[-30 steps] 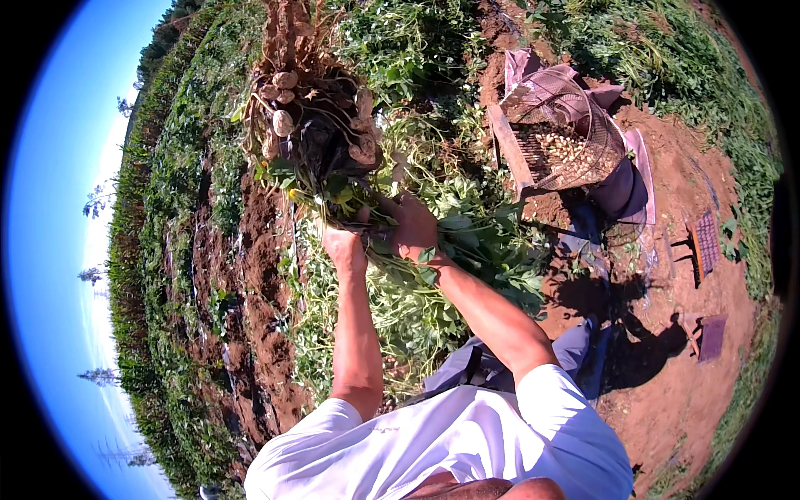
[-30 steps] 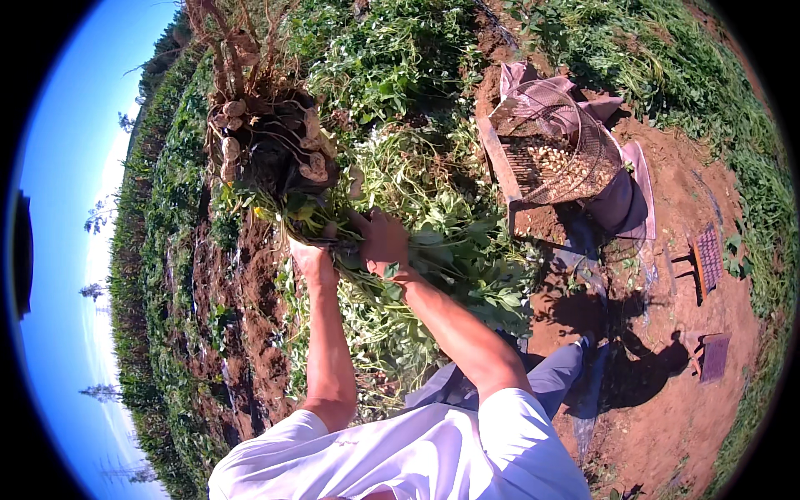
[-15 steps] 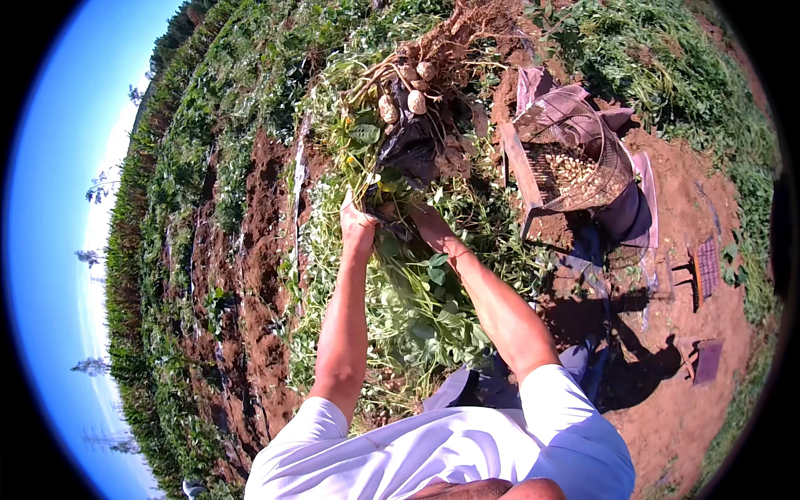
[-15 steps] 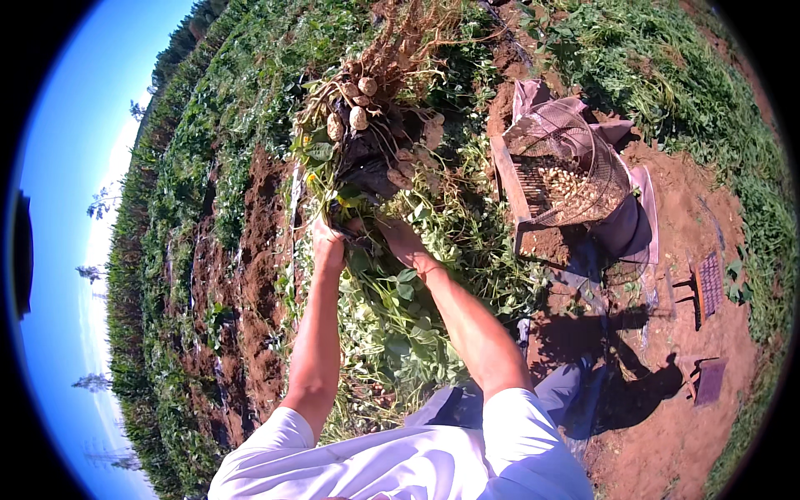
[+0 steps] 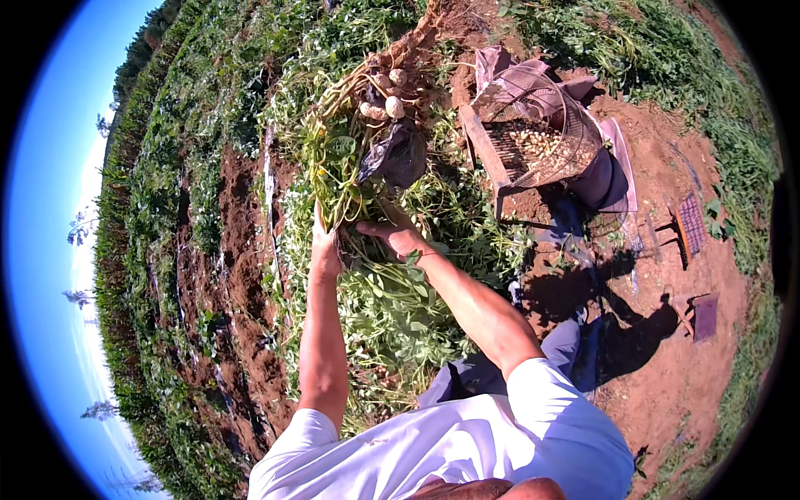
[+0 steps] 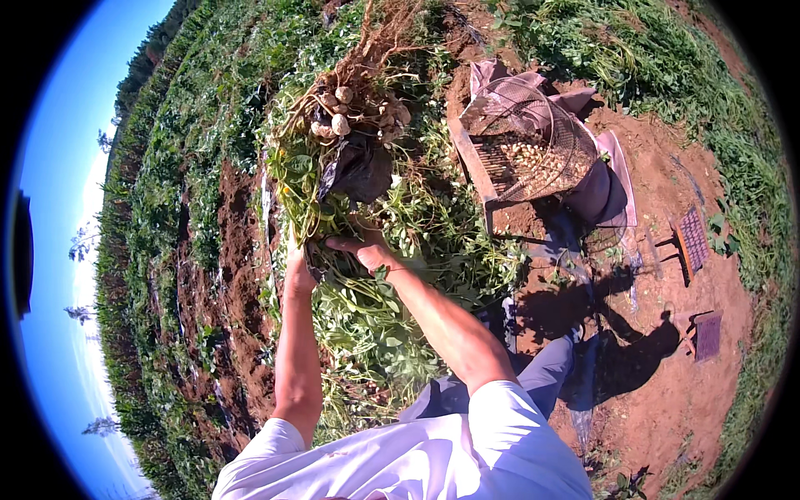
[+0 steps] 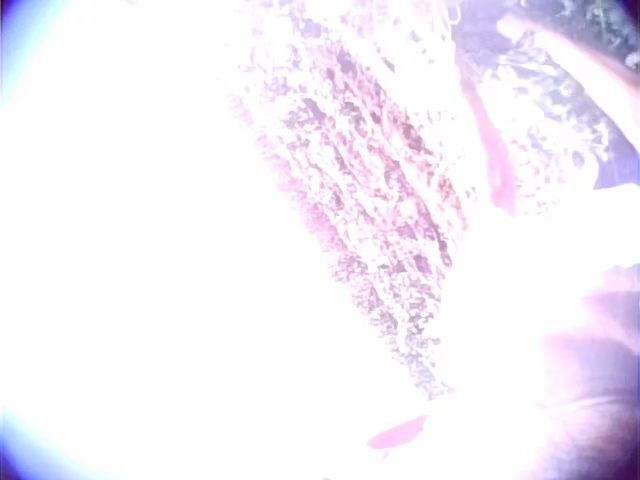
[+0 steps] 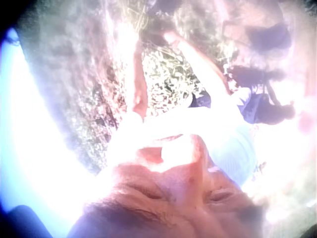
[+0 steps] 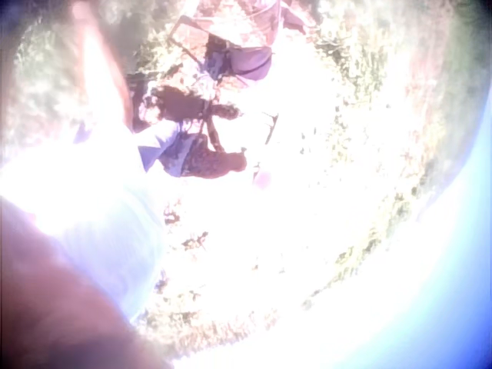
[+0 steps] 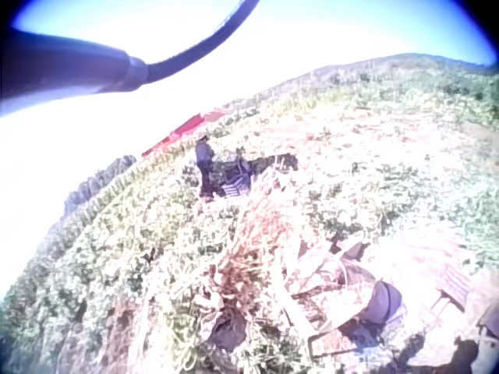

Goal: The person picks up peanut plants from the ground, pulls the peanuts from the roots by hand, and places them into a basket.

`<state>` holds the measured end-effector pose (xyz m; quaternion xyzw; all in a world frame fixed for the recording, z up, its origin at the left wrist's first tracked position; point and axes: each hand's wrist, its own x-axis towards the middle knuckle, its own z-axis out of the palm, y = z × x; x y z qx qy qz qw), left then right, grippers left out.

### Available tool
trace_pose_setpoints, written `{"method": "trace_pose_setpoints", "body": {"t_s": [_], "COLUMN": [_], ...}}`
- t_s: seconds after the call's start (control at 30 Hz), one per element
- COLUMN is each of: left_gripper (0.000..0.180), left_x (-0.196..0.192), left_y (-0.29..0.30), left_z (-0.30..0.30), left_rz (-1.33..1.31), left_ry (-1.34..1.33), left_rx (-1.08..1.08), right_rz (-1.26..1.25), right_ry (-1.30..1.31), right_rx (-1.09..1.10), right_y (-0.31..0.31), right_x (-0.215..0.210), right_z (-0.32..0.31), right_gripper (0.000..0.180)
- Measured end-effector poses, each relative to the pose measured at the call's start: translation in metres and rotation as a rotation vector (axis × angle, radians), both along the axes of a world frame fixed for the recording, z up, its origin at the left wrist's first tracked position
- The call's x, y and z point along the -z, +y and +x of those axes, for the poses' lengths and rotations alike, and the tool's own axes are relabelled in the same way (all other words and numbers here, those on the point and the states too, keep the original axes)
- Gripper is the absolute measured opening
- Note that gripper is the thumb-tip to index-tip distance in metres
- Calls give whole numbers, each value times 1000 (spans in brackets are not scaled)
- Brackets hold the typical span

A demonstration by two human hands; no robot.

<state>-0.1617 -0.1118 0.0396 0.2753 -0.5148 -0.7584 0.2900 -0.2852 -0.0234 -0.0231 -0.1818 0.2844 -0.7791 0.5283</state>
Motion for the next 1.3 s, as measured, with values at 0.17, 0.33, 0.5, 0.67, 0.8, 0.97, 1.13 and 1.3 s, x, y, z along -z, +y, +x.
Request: {"method": "trace_pose_setpoints", "body": {"t_s": [0.17, 0.33, 0.5, 0.67, 0.8, 0.97, 1.13, 1.3], "left_gripper": [101, 141, 121, 109, 94, 83, 70, 35], "left_x": [8, -11, -10, 5, 4, -6, -52, -140], "left_y": [33, 54, 44, 34, 37, 21, 5, -10], "left_z": [1, -14, -26, -45, -63, -82, -96, -142], "left_rz": [-134, -821, -829, -885, -851, -774, -566, -822], "left_ry": [273, -612, -699, -536, -692, -666, 96, 289], "left_rx": [-243, -207, -131, -165, -170, -229, -267, -523], "right_rz": [-8, 205, 151, 471, 494, 228, 248, 161], "right_ry": [144, 195, -60, 607, 681, 923, 590, 454], "right_rx": [163, 216, -139, -381, -556, -31, -208, 165], "right_y": [-7, -8, 10, 25, 42, 83, 101, 57], "right_x": [-15, -18, -15, -8, 9, 60, 67, 8], "right_z": [8, -3, -33, -67, -85, -55, -39, -28], "right_gripper": [43, 36, 32, 38, 47, 103, 101, 84]}}
